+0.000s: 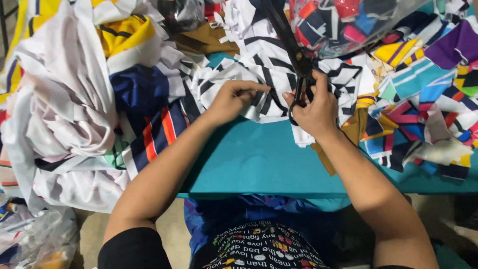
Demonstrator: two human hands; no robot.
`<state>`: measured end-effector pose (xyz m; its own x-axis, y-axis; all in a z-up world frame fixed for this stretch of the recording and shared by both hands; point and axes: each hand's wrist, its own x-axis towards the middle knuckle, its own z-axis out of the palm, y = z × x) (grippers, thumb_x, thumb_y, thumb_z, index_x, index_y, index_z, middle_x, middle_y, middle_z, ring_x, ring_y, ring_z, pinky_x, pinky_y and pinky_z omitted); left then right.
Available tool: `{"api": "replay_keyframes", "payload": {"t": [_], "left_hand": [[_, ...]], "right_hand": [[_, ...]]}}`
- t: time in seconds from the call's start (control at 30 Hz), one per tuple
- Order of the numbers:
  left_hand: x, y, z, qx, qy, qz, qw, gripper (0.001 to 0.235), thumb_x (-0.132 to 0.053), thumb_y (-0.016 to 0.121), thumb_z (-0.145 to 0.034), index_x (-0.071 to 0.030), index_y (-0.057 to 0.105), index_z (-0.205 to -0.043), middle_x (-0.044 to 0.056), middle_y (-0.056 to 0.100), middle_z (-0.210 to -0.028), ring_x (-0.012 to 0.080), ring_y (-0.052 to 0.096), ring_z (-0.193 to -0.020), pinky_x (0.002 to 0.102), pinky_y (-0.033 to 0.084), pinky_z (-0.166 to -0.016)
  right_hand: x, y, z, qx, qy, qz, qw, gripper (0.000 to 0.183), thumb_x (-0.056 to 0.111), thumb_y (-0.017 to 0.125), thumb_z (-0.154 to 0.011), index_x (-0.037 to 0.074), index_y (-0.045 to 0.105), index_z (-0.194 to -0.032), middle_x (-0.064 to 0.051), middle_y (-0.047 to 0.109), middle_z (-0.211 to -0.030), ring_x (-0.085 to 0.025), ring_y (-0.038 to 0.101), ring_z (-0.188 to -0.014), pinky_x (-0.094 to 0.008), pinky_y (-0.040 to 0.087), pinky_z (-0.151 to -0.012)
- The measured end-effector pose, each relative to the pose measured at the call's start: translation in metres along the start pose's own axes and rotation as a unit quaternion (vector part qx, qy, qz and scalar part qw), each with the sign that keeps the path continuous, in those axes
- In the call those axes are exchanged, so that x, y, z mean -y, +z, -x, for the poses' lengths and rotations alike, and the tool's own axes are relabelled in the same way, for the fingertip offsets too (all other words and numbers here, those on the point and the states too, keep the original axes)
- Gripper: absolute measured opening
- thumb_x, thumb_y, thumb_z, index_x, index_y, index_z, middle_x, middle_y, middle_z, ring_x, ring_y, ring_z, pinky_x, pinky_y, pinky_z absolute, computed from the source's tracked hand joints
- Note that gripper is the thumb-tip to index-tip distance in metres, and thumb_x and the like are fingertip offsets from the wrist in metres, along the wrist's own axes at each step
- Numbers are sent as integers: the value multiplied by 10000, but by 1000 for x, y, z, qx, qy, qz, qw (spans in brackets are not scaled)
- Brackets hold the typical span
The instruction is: Cutting strips of striped fabric from a pile of scraps using scissors on a work table.
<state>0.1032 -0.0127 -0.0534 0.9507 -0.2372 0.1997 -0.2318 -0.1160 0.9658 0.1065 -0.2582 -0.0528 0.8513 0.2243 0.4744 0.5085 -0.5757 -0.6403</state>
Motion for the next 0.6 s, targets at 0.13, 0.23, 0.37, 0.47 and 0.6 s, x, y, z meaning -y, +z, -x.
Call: {"api": "replay_keyframes", "payload": {"t": [0.13, 0.23, 0.37, 0.47, 0.6], "left_hand": [[-25, -7, 3, 61, -65, 31, 996, 390, 81, 528, -915, -101, 800, -1126, 70, 618, -634, 85, 416, -606, 209, 374, -605], [-22, -10, 1, 69, -104, 5, 992, 380, 97, 553, -878, -77, 802, -1108, 95, 616, -613, 90, 385, -565, 213, 333, -558], [-32, -20, 3, 152, -181, 3, 972, 395, 89, 588, -808, -19, 693, -1173, 117, 601, -658, 174, 562, -589, 290, 450, -613], [-14, -25, 2, 98, -129, -10, 987, 345, 47, 648, -789, -53, 692, -1116, 126, 593, -762, 229, 609, -698, 324, 475, -666], [5, -31, -8, -51, -10, 23, 998, 266, 2, 656, -894, -127, 698, -1123, 82, 607, -962, 181, 612, -858, 306, 525, -784]], "right_hand": [[2, -2, 0, -9, -2, 11, 1000, 520, 108, 846, -914, -6, 507, -1292, -122, 772, -827, -295, 745, -652, -353, 575, -555], [-1, -2, 0, -11, 5, 14, 1000, 526, 117, 844, -915, -1, 501, -1295, -115, 773, -821, -286, 742, -636, -350, 571, -545], [1, -4, 1, -5, 0, 24, 1000, 542, 106, 844, -899, 8, 492, -1300, -101, 780, -828, -286, 743, -640, -372, 572, -549], [2, 0, 0, -20, -15, 4, 1000, 522, 80, 847, -890, 3, 514, -1285, -100, 783, -839, -283, 750, -666, -349, 574, -571], [2, -3, -1, -38, -34, -18, 999, 516, 76, 847, -908, -18, 519, -1295, -105, 789, -872, -280, 751, -682, -318, 570, -592]]}}
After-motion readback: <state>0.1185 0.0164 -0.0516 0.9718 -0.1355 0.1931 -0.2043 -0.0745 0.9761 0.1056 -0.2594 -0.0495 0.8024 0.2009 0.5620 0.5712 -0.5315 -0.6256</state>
